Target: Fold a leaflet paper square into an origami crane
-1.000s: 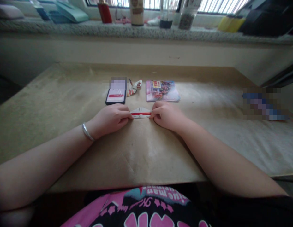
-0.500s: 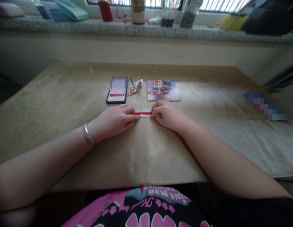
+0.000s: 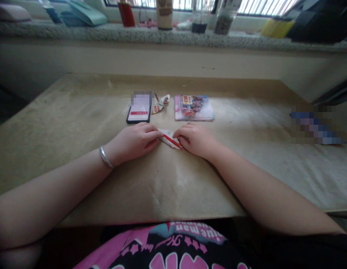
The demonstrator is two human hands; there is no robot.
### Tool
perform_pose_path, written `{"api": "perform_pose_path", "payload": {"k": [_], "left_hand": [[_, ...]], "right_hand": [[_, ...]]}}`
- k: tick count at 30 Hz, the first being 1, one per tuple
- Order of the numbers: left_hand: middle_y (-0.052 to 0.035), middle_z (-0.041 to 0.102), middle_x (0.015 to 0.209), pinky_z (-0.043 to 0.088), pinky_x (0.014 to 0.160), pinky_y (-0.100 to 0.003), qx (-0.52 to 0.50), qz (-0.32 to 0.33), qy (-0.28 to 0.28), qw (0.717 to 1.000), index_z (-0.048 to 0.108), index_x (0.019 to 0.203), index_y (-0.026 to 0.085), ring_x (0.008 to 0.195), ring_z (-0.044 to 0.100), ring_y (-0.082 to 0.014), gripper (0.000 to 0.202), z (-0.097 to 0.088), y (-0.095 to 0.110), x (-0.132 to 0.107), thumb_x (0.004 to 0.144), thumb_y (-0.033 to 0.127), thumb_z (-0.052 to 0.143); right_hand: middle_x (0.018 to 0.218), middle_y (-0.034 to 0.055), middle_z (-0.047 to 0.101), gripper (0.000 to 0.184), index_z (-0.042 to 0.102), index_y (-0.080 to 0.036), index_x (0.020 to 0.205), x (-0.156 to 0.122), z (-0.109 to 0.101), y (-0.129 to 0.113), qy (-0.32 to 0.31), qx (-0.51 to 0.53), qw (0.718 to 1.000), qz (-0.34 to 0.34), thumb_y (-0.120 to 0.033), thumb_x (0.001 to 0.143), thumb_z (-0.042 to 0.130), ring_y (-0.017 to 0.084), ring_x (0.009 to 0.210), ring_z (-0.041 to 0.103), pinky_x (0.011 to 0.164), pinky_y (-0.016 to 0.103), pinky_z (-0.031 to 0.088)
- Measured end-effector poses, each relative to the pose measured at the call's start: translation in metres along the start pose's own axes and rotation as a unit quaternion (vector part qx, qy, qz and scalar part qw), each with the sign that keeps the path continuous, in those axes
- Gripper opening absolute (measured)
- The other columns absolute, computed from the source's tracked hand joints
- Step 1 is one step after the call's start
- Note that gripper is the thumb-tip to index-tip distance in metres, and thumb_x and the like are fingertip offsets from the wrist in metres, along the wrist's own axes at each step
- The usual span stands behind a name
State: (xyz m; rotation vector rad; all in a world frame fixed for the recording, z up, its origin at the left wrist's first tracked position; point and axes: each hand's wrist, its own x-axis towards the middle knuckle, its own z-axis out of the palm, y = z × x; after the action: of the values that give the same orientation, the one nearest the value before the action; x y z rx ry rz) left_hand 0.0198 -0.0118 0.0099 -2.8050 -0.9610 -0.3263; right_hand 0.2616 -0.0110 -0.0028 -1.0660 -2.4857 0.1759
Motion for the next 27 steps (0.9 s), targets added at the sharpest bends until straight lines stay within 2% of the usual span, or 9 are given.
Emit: {"api": "perform_pose_path", "payload": {"k": [5, 9, 13, 17, 22, 27], "left_hand": [[-0.0082, 0.066, 0.104, 0.050, 0.085, -0.032, -0.096, -0.040, 0.006, 0.995, 0.068, 0.109, 0.019, 0.097, 0.061, -0.0192, 0.026, 0.004, 0.000, 0.000, 0.092, 0.030, 0.050], [-0.0072, 0.065, 0.106, 0.050, 0.082, -0.030, -0.144, -0.082, 0.027, 0.986, 0.067, 0.104, 0.018, 0.092, 0.062, -0.0173, 0.022, 0.007, 0.001, 0.002, 0.089, 0.029, 0.056], [-0.0061, 0.065, 0.100, 0.050, 0.075, -0.027, -0.155, -0.073, 0.024, 0.985, 0.067, 0.096, 0.016, 0.084, 0.061, -0.0159, 0.017, 0.007, 0.003, 0.003, 0.089, 0.027, 0.055], [-0.0068, 0.064, 0.102, 0.050, 0.079, -0.029, -0.179, -0.043, 0.022, 0.983, 0.067, 0.101, 0.017, 0.088, 0.062, -0.0166, 0.020, 0.007, 0.005, 0.003, 0.091, 0.028, 0.054], [-0.0089, 0.061, 0.105, 0.051, 0.084, -0.032, -0.192, -0.050, 0.003, 0.980, 0.066, 0.098, 0.014, 0.091, 0.060, -0.0181, 0.022, 0.005, 0.009, 0.004, 0.089, 0.032, 0.057], [-0.0115, 0.055, 0.112, 0.050, 0.093, -0.039, -0.191, -0.072, -0.035, 0.978, 0.061, 0.103, 0.014, 0.101, 0.058, -0.0236, 0.038, 0.002, 0.016, 0.005, 0.081, 0.044, 0.065]], "right_hand": [[0.091, 0.0055, 0.072, 0.021, 0.071, -0.021, 0.094, 0.001, 0.000, -0.003, -0.032, 0.021, 0.998, -0.056, -0.014, 0.086, 0.053, 0.020, 0.088, 0.062, 0.081, 0.032, 0.048], [0.089, 0.0053, 0.071, 0.018, 0.073, -0.022, 0.091, 0.002, 0.000, -0.004, -0.036, 0.025, 0.996, -0.083, -0.021, 0.090, 0.055, 0.018, 0.085, 0.061, 0.078, 0.031, 0.048], [0.092, 0.0075, 0.067, 0.015, 0.072, -0.021, 0.091, 0.002, 0.004, -0.003, -0.003, -0.008, 0.999, -0.051, -0.032, 0.087, 0.062, 0.022, 0.090, 0.059, 0.082, 0.034, 0.047], [0.108, 0.0113, 0.064, 0.034, 0.068, -0.020, 0.104, 0.003, 0.006, -0.001, 0.025, -0.017, 1.000, -0.002, -0.045, 0.080, 0.069, 0.026, 0.102, 0.057, 0.088, 0.040, 0.046], [0.099, 0.0101, 0.066, 0.032, 0.070, -0.019, 0.100, 0.004, 0.006, -0.003, -0.003, -0.028, 0.999, 0.014, -0.046, 0.082, 0.067, 0.026, 0.096, 0.058, 0.085, 0.039, 0.046], [0.098, 0.0089, 0.066, 0.026, 0.072, -0.021, 0.095, 0.003, 0.008, 0.000, 0.018, -0.012, 1.000, -0.003, -0.043, 0.081, 0.069, 0.025, 0.095, 0.058, 0.084, 0.039, 0.047]]}}
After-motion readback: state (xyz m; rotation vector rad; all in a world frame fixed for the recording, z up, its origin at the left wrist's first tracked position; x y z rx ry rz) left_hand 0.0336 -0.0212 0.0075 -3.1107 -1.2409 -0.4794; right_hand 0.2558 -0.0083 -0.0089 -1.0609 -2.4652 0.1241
